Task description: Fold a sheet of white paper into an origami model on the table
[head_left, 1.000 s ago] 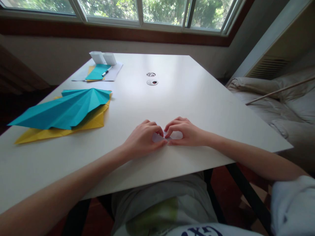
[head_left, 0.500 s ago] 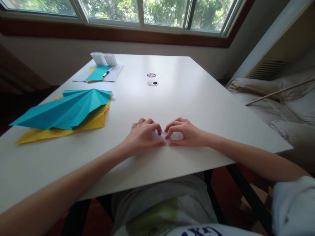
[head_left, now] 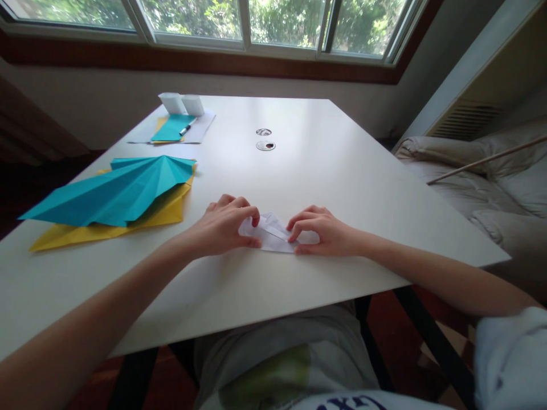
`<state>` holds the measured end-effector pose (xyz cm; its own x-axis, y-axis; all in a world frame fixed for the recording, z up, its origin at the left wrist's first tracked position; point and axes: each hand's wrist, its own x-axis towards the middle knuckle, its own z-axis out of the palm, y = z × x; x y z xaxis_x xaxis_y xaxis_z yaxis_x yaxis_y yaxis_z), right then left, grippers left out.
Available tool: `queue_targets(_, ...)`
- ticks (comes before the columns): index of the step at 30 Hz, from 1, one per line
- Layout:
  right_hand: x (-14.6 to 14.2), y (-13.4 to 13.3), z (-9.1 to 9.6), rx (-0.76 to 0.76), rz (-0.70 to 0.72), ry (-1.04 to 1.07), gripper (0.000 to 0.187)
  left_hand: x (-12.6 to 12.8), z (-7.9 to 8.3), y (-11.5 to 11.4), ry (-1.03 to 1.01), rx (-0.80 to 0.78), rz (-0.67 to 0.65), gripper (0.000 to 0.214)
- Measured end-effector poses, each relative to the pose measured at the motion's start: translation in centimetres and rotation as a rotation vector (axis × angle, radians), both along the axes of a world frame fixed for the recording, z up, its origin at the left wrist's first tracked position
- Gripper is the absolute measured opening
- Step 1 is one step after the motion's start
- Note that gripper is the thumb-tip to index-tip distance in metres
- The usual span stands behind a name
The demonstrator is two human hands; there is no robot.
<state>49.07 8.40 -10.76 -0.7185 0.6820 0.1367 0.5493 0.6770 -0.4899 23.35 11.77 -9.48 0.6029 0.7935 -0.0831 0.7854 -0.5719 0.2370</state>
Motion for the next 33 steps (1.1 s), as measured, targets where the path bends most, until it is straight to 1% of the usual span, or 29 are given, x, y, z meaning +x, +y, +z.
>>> queue_targets(4,0.0,-0.1,0.1,-0.001,-0.005,-0.001,0.015,-1.6,-0.4,1.3,0.006,-0.015,-0.052,0.040)
queue_targets(7,0.0,0.0,0.2,0.004,0.003,0.010,0.016,-1.9,0.2,1.4,-0.084,-0.030,-0.134,0.032)
queue_targets(9,-0.1,0.0,0.2,0.007,0.002,0.018,0.015,-1.5,1.1,0.9,-0.208,-0.063,-0.190,0.023)
queue_targets(11,-0.2,-0.2,0.2,0.010,-0.007,0.020,0.014,-0.8,2.0,-0.2,-0.334,-0.139,-0.250,0.019)
queue_targets(12,-0.2,-0.2,0.2,0.013,-0.013,0.019,0.014,-0.4,2.2,-0.8,-0.351,-0.179,-0.297,0.020)
queue_targets(13,-0.3,-0.3,0.2,0.020,-0.018,0.017,0.014,0.0,2.4,-1.4,-0.339,-0.185,-0.342,0.020)
queue_targets(15,-0.4,-0.3,0.2,0.050,-0.027,0.008,0.014,0.8,2.1,-2.6,-0.263,-0.111,-0.420,0.023)
queue_targets(18,0.0,0.1,0.2,0.125,-0.029,-0.018,0.017,1.4,1.0,-3.5,-0.136,0.082,-0.487,0.027)
queue_targets(21,0.7,0.9,0.1,0.159,0.020,-0.025,0.017,1.5,0.1,-3.7,-0.037,0.190,-0.498,0.029)
queue_targets(24,1.2,1.5,0.0,0.154,0.076,0.003,0.017,1.6,-0.2,-3.7,0.005,0.247,-0.476,0.033)
queue_targets(29,1.1,1.4,-0.1,0.176,0.063,0.011,0.020,1.5,-0.3,-3.7,0.030,0.244,-0.444,0.046)
queue_targets(33,1.2,1.4,-0.1,0.169,0.093,-0.033,0.025,1.3,-0.4,-3.7,0.093,0.221,-0.369,0.054)
